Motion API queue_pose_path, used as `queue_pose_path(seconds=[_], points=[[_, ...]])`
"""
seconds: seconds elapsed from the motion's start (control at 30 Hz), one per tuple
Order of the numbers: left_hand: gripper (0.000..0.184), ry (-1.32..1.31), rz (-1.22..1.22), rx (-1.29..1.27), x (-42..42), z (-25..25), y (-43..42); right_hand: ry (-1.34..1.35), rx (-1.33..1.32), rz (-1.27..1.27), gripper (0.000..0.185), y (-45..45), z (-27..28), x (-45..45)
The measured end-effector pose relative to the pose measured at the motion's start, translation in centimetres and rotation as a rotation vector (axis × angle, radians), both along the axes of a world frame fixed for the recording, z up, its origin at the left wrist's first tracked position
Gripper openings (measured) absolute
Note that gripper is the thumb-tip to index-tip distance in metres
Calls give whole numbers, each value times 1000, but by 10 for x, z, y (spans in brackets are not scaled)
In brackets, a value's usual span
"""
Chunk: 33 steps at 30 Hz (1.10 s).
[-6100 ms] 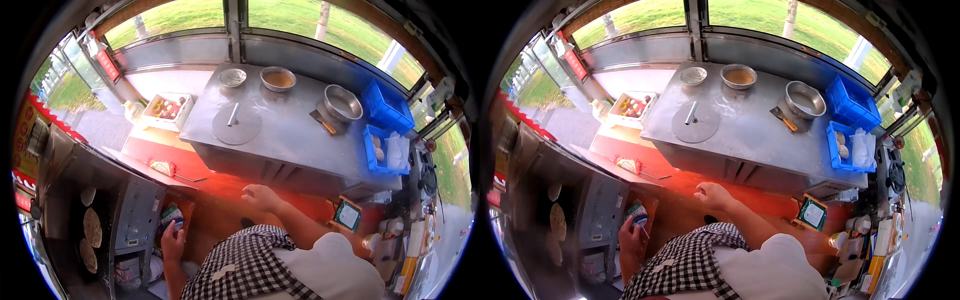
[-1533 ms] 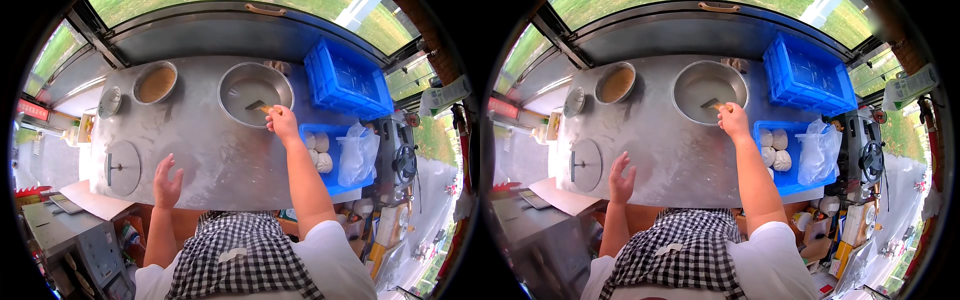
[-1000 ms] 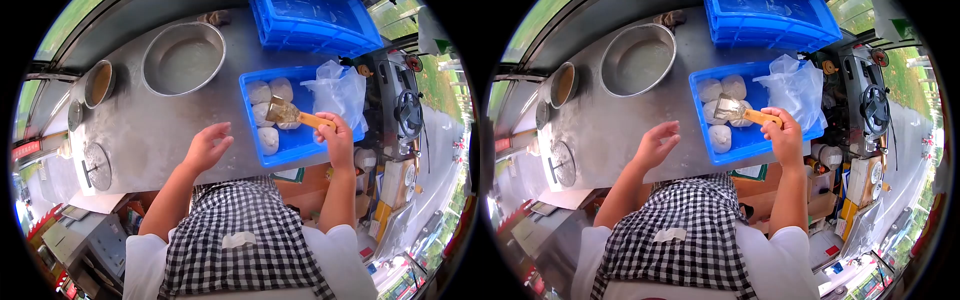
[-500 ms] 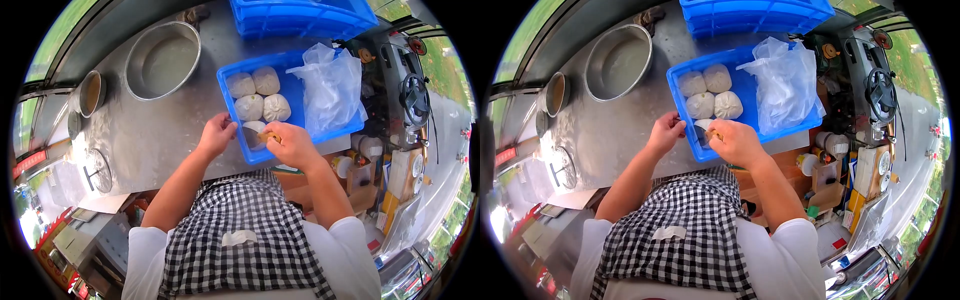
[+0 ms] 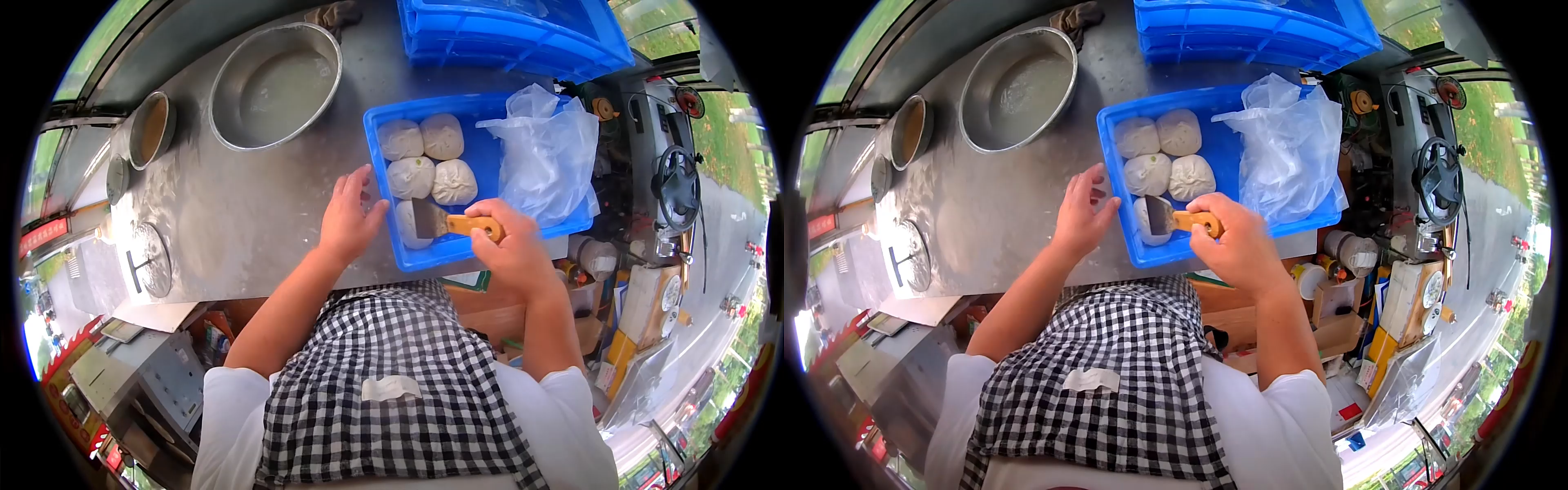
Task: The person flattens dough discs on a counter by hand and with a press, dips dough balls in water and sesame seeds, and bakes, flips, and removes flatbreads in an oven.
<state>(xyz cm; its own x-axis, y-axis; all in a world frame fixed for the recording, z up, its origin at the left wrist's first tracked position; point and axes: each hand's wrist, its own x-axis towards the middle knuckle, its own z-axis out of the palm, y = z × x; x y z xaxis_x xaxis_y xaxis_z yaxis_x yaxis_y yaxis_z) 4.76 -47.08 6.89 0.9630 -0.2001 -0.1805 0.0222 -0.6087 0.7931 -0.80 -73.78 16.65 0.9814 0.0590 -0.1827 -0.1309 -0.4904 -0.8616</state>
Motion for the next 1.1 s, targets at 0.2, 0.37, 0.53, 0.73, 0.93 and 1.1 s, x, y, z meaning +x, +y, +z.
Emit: queue_pose_path(seconds=[0.2, 0.37, 0.53, 0.73, 0.93, 1.1], points=[[53, -485, -442, 112, -12, 23, -14, 31, -81, -37, 28, -15, 20, 3], [55, -401, -649, 359, -32, 17, -38, 19, -106, 10, 29, -8, 26, 13], [70, -419, -650, 532, -37, 6, -42, -62, -156, 89, 29, -4, 20, 23], [70, -405, -655, 529, -40, 2, -38, -2, -219, 241, 28, 3, 27, 35], [67, -387, -653, 500, -42, 2, -35, -98, -239, 374, 25, 14, 21, 45], [64, -427, -629, 455, -44, -2, -33, -131, -264, 445, 26, 23, 14, 51]])
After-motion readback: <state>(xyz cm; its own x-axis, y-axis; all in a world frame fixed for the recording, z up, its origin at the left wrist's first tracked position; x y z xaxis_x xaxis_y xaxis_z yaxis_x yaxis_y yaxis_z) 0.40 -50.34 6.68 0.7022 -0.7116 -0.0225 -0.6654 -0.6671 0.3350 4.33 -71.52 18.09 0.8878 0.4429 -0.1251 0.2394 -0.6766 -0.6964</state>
